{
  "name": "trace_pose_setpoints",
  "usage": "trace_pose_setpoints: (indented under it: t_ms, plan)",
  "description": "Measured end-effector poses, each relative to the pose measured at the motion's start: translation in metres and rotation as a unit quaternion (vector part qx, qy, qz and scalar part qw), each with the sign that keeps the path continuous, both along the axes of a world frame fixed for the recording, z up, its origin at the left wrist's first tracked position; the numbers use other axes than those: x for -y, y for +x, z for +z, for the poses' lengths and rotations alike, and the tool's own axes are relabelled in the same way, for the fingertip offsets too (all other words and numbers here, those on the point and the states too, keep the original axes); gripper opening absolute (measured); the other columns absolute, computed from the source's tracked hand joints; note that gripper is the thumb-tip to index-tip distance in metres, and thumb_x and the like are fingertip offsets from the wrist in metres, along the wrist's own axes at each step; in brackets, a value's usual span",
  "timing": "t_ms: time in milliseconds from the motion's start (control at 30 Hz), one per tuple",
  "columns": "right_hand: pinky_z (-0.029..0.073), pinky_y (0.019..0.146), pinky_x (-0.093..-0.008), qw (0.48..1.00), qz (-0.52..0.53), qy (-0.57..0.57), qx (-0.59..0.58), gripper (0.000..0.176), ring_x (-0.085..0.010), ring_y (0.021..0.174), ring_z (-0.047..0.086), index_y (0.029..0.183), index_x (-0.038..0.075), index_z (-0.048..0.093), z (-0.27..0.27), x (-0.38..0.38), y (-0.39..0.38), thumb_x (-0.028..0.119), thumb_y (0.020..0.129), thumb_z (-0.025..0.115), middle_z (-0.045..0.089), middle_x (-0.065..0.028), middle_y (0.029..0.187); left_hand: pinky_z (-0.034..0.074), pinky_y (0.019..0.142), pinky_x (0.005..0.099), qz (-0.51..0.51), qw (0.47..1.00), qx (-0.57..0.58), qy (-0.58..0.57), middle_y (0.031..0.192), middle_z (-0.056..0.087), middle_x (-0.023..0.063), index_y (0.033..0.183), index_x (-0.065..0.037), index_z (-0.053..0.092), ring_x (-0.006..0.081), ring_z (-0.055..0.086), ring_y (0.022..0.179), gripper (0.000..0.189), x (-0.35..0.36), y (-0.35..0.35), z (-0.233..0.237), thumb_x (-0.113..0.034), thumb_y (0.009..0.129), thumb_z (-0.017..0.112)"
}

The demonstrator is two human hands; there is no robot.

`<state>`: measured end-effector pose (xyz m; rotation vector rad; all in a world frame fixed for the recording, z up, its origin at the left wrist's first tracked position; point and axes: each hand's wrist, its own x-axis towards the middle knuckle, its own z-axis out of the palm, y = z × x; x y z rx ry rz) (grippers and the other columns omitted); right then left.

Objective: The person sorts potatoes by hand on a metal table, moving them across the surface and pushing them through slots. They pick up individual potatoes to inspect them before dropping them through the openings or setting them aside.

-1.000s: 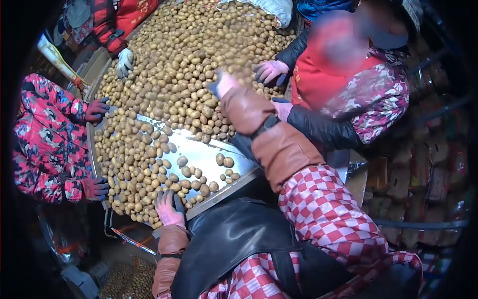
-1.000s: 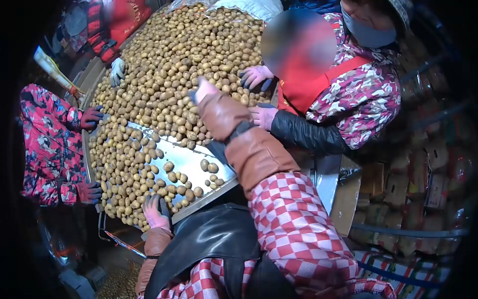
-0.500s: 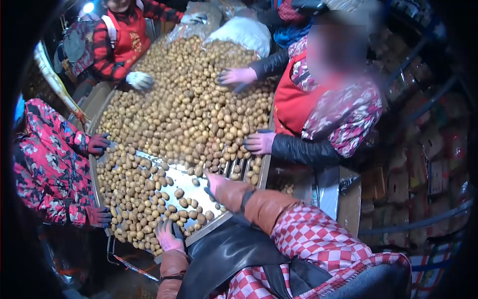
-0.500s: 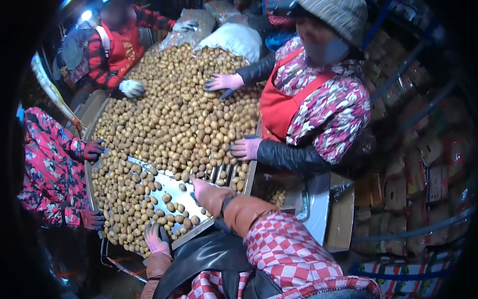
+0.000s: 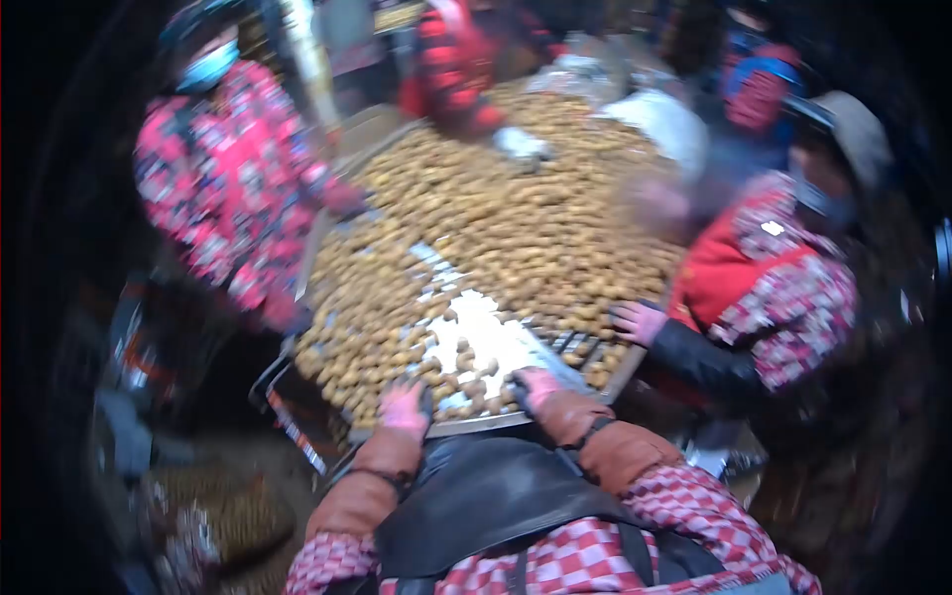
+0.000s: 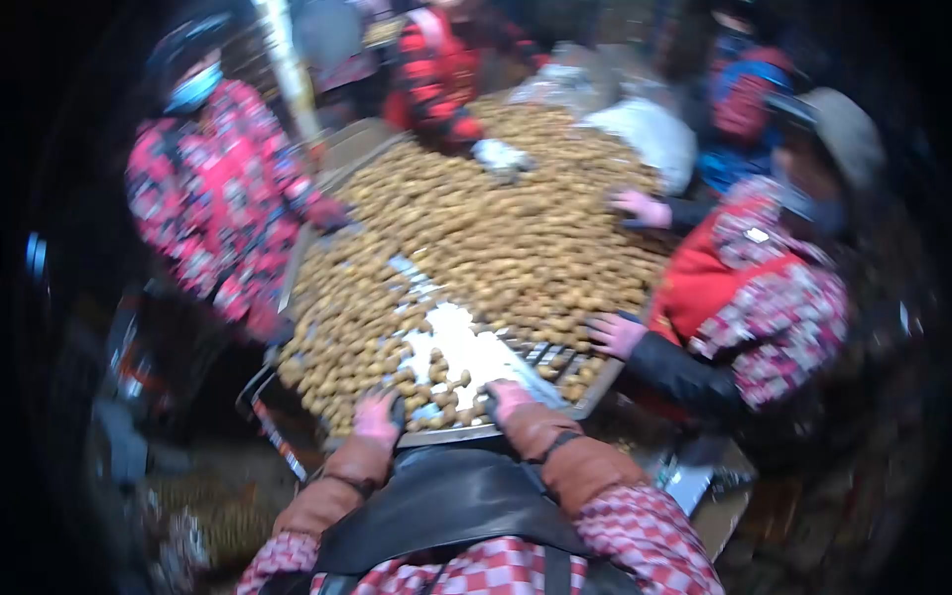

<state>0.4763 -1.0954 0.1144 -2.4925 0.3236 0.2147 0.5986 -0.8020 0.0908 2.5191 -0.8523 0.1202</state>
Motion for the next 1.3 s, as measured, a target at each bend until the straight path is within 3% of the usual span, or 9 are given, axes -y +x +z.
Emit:
trace_pose_setpoints:
  t_ms: [167,267,367,433,567,700,1100,1133,1300]
  plan:
    - [0.047,0.107,-0.0418,0.991,0.081,-0.101,0.028,0.064,-0.0316,0.120,0.062,0.147,0.008,0.049,-0.014,0.038,0.035,0.026,0.089,0.071,0.063,-0.0214,0.133,0.040,0.110,0.0523,0.008,0.998,0.015,0.056,0.125,0.067,0.0120,0.121,-0.013,0.068,0.0340,0.055,0.128,0.036,0.001,-0.003,0.000,-0.026,0.087,0.067]
    - [0.052,0.065,-0.0299,0.903,-0.204,0.362,0.104,0.058,-0.0182,0.068,0.063,0.149,0.005,0.044,0.034,0.102,0.082,0.011,0.096,0.067,0.069,-0.0099,0.084,0.033,0.115,0.0515,-0.012,0.995,-0.035,0.091,0.137,0.060,0.0096,0.128,-0.015,0.063,0.0347,0.046,0.137,0.046,-0.001,-0.003,0.009,-0.019,0.082,0.066]
    - [0.050,0.063,-0.0268,0.830,-0.197,0.498,0.156,0.061,-0.0159,0.066,0.062,0.151,0.005,0.044,-0.002,0.166,0.103,0.006,0.095,0.068,0.070,-0.0082,0.089,0.033,0.114,0.0516,-0.013,0.996,-0.035,0.080,0.135,0.061,0.0095,0.129,-0.015,0.063,0.0346,0.047,0.135,0.045,-0.003,-0.004,0.005,-0.020,0.084,0.067]
    - [0.051,0.072,-0.0269,0.971,-0.157,0.100,0.151,0.066,-0.0139,0.078,0.064,0.152,0.005,0.044,-0.012,0.175,0.119,0.008,0.093,0.073,0.071,-0.0106,0.109,0.033,0.114,0.0521,0.000,0.998,-0.040,0.054,0.135,0.062,0.0094,0.128,-0.015,0.064,0.0343,0.047,0.135,0.042,-0.001,0.000,0.002,-0.023,0.087,0.067]
    - [0.052,0.096,-0.0354,0.895,-0.256,-0.116,0.346,0.065,-0.0257,0.110,0.066,0.148,0.007,0.050,-0.009,0.207,0.152,0.008,0.089,0.076,0.066,-0.0239,0.127,0.033,0.114,0.0533,-0.003,0.999,-0.027,0.039,0.132,0.063,0.0090,0.125,-0.016,0.066,0.0336,0.048,0.135,0.036,0.001,-0.005,0.008,-0.028,0.092,0.065]
    - [0.030,0.113,-0.0660,0.912,-0.304,-0.265,-0.074,0.084,-0.0366,0.148,0.033,0.150,0.035,0.046,0.061,0.120,0.177,0.071,0.079,0.071,0.045,-0.0024,0.157,0.034,0.113,0.0543,-0.014,0.996,-0.054,0.072,0.133,0.062,0.0086,0.127,-0.016,0.065,0.0333,0.047,0.136,0.039,0.004,-0.002,0.022,-0.027,0.089,0.068]
    - [0.025,0.115,-0.0689,0.996,0.006,-0.094,0.009,0.054,-0.0302,0.135,0.049,0.139,0.034,0.057,-0.007,0.021,0.142,0.044,0.088,0.072,0.057,-0.0108,0.138,0.036,0.112,0.0530,-0.010,0.997,0.009,0.079,0.130,0.064,0.0113,0.126,-0.012,0.064,0.0351,0.051,0.132,0.040,0.013,-0.005,0.019,-0.030,0.091,0.069]
    - [0.043,0.108,-0.0511,0.993,0.029,-0.102,0.044,0.060,-0.0365,0.128,0.053,0.142,0.032,0.055,-0.005,0.015,0.130,0.037,0.086,0.076,0.056,-0.0166,0.137,0.036,0.112,0.0526,-0.005,0.996,0.003,0.084,0.129,0.064,0.0115,0.126,-0.012,0.064,0.0351,0.051,0.132,0.040,0.014,-0.006,0.022,-0.031,0.091,0.069]
    - [0.048,0.105,-0.0450,0.988,0.033,0.029,0.145,0.048,-0.0395,0.120,0.057,0.128,0.017,0.067,-0.016,0.053,0.069,0.008,0.081,0.071,0.059,-0.0174,0.131,0.035,0.112,0.0544,-0.004,0.996,-0.027,0.087,0.132,0.062,0.0116,0.129,-0.012,0.063,0.0363,0.049,0.133,0.043,0.019,-0.005,0.024,-0.033,0.091,0.070]
